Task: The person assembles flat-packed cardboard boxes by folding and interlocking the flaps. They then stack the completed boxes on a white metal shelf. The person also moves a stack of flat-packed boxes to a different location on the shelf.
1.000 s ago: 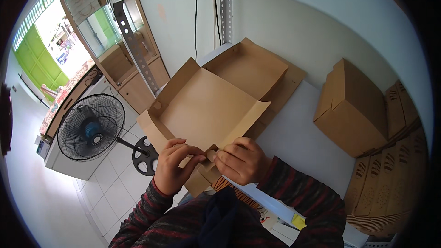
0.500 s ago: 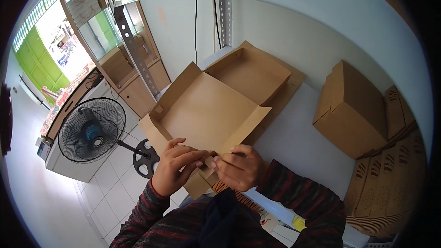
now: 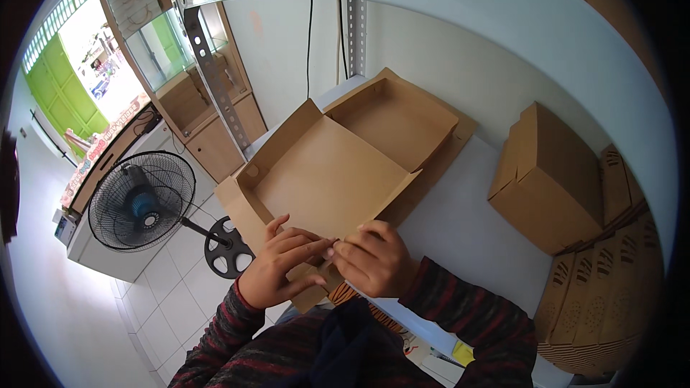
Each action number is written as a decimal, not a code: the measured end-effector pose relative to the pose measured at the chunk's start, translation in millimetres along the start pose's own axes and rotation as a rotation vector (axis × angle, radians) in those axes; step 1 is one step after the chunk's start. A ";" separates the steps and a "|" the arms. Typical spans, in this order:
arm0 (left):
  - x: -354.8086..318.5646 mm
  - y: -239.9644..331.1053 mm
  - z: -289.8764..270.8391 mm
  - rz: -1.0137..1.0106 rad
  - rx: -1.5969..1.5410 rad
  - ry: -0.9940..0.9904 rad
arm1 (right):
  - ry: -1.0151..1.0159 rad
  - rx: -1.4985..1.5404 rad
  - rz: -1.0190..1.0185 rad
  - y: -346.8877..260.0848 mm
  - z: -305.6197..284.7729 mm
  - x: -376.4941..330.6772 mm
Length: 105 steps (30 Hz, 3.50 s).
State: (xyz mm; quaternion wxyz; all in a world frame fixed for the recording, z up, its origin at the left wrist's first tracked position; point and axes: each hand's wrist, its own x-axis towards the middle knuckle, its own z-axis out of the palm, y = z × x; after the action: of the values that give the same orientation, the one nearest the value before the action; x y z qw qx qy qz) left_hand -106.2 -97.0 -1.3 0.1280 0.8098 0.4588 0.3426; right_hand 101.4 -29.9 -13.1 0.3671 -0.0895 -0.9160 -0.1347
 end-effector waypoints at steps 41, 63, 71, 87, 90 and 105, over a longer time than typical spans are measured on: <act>-7.6 -10.1 39.9 -0.088 0.216 0.249 | -0.343 0.152 0.296 2.0 18.3 4.4; -22.0 -4.5 31.7 -0.202 0.202 0.462 | -0.083 -0.054 0.625 77.7 -16.2 -5.6; -41.0 -9.6 38.4 -0.248 0.087 0.391 | -0.282 -0.159 0.592 128.3 -4.2 -59.5; -66.2 -63.9 -19.7 -0.529 -0.092 0.759 | -0.711 0.138 0.305 2.9 -54.6 18.6; -70.3 -60.7 -10.6 -0.684 -0.446 0.761 | -0.713 0.187 0.267 -15.0 -49.2 16.8; -44.6 -19.7 6.9 -0.720 -1.287 0.598 | -0.751 0.584 0.182 -24.7 -54.8 12.2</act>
State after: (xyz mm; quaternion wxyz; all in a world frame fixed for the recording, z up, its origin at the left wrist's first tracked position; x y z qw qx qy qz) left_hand -129.8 -122.6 -36.2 0.5448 0.2525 0.4194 0.6809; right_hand 121.7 -69.6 29.1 0.0311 -0.1050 -0.9732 0.2022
